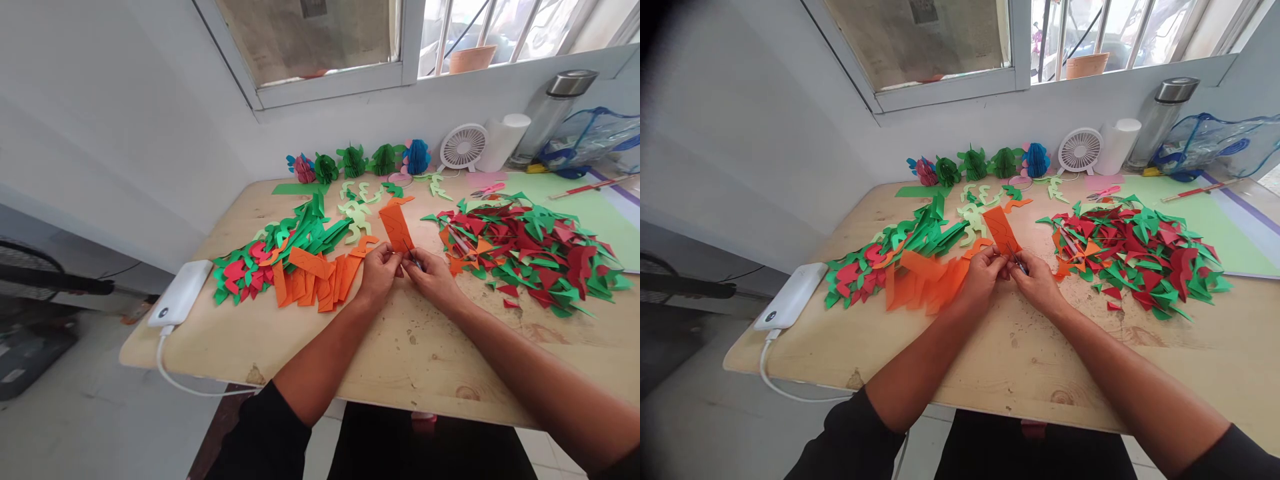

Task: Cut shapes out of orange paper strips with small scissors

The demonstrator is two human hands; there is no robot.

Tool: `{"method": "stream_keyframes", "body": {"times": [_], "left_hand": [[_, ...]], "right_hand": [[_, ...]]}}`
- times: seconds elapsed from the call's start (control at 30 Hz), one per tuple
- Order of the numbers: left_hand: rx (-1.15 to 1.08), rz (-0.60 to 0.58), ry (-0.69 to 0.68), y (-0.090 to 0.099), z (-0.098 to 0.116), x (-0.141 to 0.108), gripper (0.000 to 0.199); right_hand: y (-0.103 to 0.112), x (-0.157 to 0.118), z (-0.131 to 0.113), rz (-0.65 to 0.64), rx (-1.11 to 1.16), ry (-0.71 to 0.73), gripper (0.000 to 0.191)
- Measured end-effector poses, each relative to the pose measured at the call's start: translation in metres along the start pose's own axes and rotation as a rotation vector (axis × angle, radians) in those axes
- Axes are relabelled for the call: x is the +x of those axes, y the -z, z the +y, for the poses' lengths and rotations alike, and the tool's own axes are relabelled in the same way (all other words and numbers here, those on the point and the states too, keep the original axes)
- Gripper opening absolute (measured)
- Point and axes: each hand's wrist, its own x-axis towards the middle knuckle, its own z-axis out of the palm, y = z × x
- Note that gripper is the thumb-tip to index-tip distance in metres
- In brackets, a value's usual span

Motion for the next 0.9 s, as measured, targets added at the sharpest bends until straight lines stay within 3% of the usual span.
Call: {"method": "stream_keyframes", "body": {"times": [0.9], "left_hand": [[0.051, -0.019, -0.038, 0.0031, -0.0076, 0.0029, 0.009]], "right_hand": [[0.0003, -0.0006, -0.0024, 0.002, 0.027, -0.029, 0.013]]}}
